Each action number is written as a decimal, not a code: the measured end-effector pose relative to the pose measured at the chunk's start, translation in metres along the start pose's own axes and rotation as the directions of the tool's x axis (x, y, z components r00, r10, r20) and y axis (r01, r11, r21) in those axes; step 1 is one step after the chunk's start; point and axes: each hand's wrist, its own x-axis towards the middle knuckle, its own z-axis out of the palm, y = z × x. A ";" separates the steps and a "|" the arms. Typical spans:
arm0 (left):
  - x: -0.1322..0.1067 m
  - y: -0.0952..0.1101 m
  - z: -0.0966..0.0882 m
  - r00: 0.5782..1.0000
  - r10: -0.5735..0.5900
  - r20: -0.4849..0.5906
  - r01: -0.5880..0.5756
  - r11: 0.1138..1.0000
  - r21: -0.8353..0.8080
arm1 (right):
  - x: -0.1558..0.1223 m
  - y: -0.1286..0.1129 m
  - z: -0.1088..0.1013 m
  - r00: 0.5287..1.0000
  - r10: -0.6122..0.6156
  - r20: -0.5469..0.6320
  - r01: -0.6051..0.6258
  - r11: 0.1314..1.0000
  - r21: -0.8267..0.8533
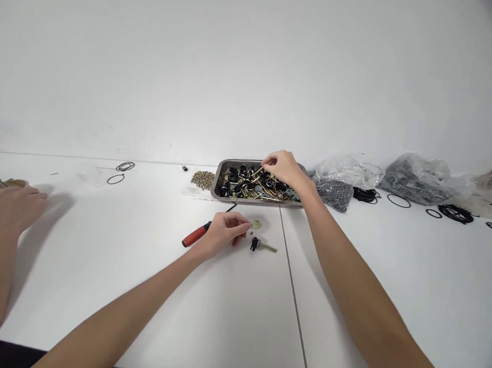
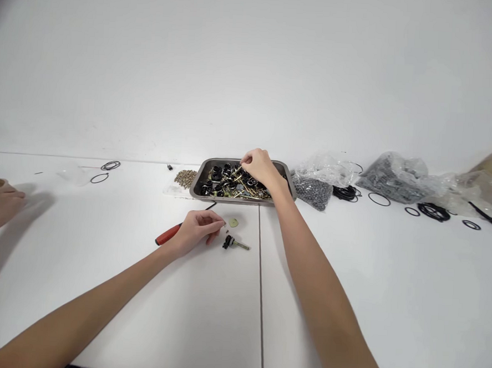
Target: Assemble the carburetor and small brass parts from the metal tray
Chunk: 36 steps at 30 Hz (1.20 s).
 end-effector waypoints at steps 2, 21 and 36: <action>0.000 0.000 0.000 1.000 0.002 -0.002 -0.002 1.000 -0.001 | 0.000 -0.002 0.000 1.000 -0.016 -0.024 0.016 1.000 0.019; 0.000 -0.002 -0.002 0.999 0.035 0.029 -0.035 0.999 -0.001 | -0.002 0.000 0.044 0.978 -0.079 0.192 0.083 0.997 -0.012; -0.005 0.010 0.002 0.999 -0.033 0.003 0.032 0.989 0.146 | -0.008 -0.007 0.072 0.980 -0.078 0.182 0.116 0.971 -0.211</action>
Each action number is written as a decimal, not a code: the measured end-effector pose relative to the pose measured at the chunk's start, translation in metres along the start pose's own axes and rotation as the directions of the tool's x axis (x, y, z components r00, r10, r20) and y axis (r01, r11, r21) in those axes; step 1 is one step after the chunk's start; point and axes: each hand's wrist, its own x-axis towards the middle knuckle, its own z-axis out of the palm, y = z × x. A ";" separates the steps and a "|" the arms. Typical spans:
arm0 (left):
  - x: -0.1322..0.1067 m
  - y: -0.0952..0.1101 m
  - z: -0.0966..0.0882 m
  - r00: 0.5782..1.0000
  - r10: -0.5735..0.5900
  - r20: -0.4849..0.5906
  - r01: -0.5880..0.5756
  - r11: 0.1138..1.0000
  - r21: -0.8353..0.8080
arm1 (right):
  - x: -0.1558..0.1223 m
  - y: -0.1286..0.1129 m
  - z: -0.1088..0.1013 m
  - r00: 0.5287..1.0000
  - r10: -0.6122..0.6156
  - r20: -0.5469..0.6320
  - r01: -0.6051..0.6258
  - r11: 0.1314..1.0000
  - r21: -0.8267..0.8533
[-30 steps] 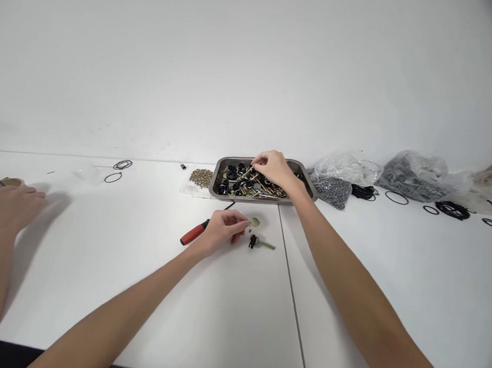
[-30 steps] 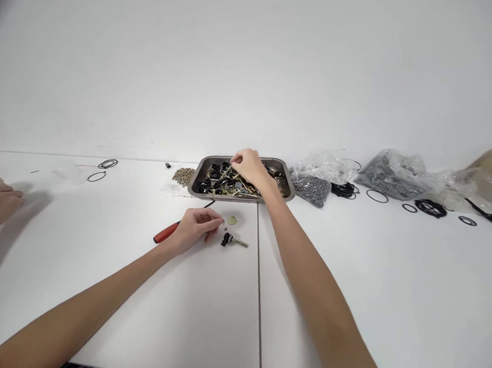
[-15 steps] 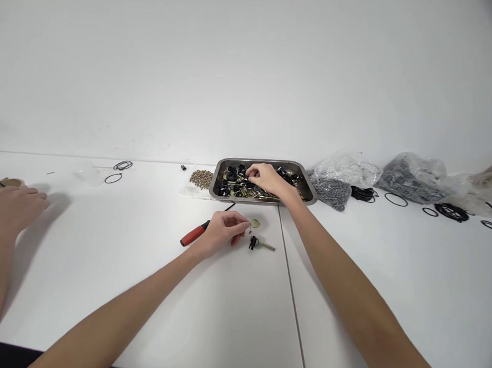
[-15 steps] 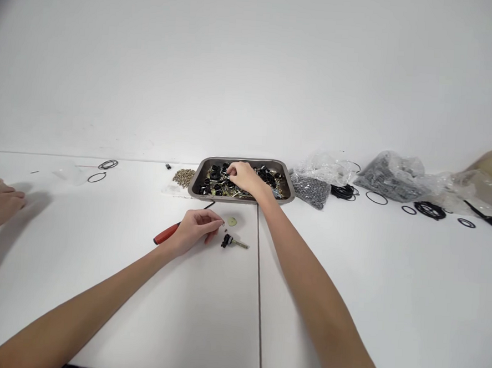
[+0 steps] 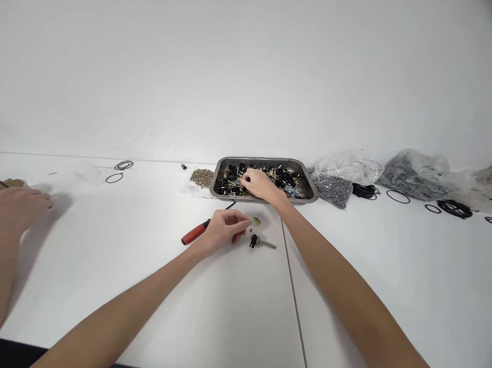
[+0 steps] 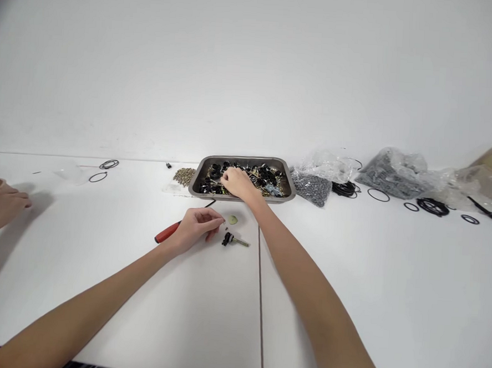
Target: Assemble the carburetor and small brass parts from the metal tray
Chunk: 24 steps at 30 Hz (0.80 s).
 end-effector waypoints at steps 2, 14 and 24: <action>0.000 -0.001 0.000 1.000 0.015 0.009 -0.015 1.000 -0.016 | 0.001 -0.001 0.002 0.999 0.034 -0.015 -0.034 0.999 -0.019; 0.004 -0.007 0.000 1.000 0.020 0.000 -0.019 0.990 -0.138 | 0.000 0.001 0.004 0.999 0.046 0.002 -0.046 0.997 -0.066; 0.008 -0.018 -0.001 0.999 0.052 0.017 -0.048 0.985 -0.165 | -0.003 -0.002 0.008 0.972 0.195 -0.130 -0.221 0.947 -0.234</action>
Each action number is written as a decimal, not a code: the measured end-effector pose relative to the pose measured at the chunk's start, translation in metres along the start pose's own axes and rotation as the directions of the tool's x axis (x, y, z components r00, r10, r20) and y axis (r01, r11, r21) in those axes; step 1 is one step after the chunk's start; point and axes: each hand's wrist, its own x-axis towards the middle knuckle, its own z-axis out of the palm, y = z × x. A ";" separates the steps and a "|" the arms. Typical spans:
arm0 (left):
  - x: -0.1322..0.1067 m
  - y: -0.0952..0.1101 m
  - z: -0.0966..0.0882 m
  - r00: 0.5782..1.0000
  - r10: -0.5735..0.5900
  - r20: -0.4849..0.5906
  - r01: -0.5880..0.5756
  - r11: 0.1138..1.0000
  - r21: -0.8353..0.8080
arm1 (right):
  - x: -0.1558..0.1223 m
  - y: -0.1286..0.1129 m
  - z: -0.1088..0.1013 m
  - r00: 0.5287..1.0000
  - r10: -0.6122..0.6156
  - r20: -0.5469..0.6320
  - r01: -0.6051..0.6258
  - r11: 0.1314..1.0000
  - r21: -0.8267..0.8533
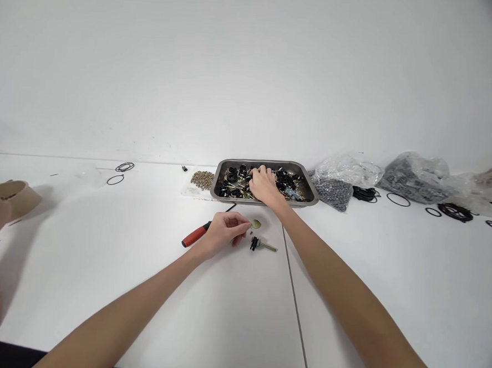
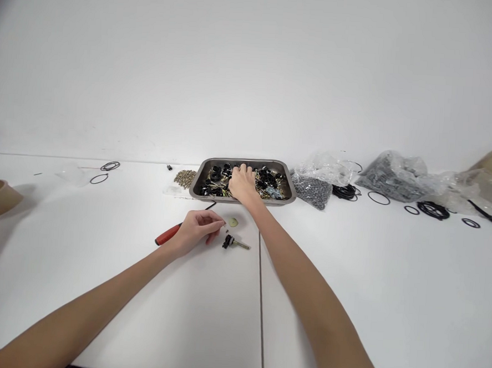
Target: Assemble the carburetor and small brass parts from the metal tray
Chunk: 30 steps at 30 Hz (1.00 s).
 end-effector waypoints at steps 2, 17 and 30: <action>0.000 -0.002 -0.001 1.000 0.007 0.012 -0.006 1.000 -0.013 | 0.000 0.000 0.001 1.000 0.009 0.004 -0.009 0.999 -0.045; 0.000 -0.002 -0.001 1.000 0.011 0.015 -0.011 1.000 -0.017 | 0.001 0.002 0.000 1.000 -0.015 0.017 0.015 0.999 -0.042; 0.001 -0.003 -0.001 1.000 0.022 0.010 -0.022 1.000 -0.008 | 0.003 0.004 0.002 0.999 -0.034 0.039 0.034 0.999 0.004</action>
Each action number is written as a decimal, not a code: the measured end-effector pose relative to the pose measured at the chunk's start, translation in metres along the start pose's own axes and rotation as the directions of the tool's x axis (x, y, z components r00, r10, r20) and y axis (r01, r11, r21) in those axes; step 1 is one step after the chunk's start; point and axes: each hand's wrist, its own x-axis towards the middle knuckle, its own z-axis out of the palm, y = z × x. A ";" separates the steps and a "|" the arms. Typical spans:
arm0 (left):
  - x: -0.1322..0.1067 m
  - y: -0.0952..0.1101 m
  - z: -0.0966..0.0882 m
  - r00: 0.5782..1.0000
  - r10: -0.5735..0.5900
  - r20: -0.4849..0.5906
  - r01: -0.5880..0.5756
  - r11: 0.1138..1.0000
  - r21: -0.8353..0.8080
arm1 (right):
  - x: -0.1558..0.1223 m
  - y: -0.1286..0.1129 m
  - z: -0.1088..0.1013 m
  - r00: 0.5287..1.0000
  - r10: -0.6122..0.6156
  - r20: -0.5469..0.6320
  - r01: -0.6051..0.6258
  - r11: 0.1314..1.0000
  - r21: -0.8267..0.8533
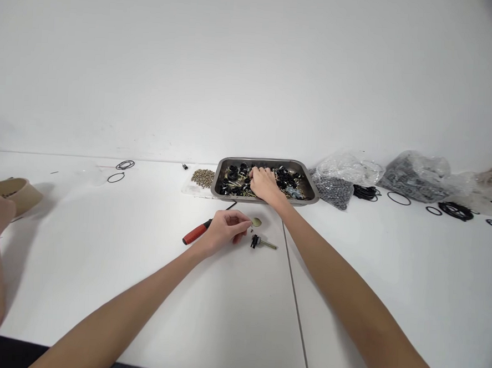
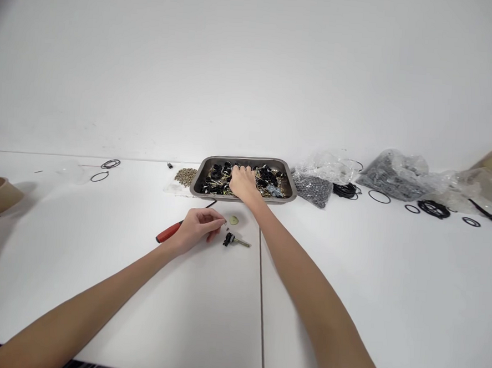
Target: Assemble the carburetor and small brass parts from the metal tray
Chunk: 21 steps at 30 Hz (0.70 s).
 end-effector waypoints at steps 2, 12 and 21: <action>0.000 -0.001 0.000 1.000 -0.002 0.004 0.002 1.000 0.003 | 0.000 0.001 0.000 1.000 -0.021 0.012 0.021 1.000 0.014; -0.005 0.016 0.004 0.999 -0.033 -0.021 0.035 0.998 0.059 | 0.005 0.006 0.002 0.996 -0.069 0.059 0.062 0.993 0.101; -0.008 0.023 0.006 0.999 -0.050 -0.012 0.051 0.994 0.098 | 0.008 0.005 0.002 0.984 -0.120 0.129 0.099 0.983 0.156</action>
